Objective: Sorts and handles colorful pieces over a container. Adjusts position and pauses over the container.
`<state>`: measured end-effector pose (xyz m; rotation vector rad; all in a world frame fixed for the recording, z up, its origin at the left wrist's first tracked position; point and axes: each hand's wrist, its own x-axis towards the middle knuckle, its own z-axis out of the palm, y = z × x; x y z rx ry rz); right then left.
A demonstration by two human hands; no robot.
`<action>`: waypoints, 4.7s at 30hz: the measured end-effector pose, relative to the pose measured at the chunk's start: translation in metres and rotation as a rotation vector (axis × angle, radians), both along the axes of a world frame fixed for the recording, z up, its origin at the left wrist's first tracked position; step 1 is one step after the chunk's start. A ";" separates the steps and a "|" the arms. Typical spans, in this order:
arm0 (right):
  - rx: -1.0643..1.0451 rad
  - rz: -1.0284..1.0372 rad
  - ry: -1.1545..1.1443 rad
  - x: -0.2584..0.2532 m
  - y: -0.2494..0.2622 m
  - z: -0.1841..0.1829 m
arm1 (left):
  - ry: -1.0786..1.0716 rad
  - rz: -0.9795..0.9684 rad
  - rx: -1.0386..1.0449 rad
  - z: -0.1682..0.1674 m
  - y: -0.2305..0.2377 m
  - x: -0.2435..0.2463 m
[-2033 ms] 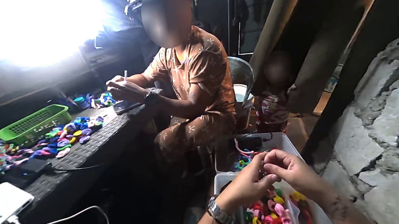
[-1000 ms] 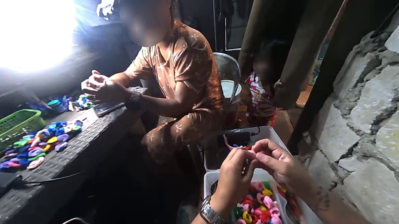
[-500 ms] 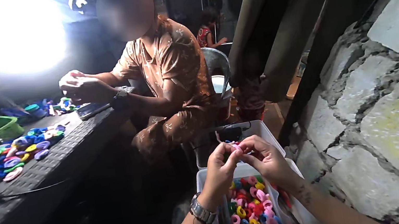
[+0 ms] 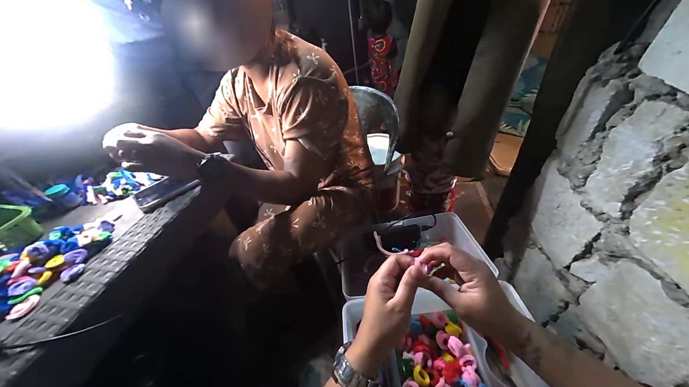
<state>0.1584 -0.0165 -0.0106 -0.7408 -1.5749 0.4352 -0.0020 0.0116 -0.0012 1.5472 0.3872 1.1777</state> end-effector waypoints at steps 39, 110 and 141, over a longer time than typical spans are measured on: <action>-0.026 0.398 -0.020 0.018 0.001 0.003 | -0.070 0.018 -0.153 0.007 -0.002 -0.003; 0.074 -0.141 -0.034 0.028 0.000 0.013 | -0.284 -0.346 -0.398 0.006 0.008 -0.010; -0.178 -0.308 0.055 0.028 -0.003 0.022 | 0.343 0.415 0.083 0.012 0.009 -0.016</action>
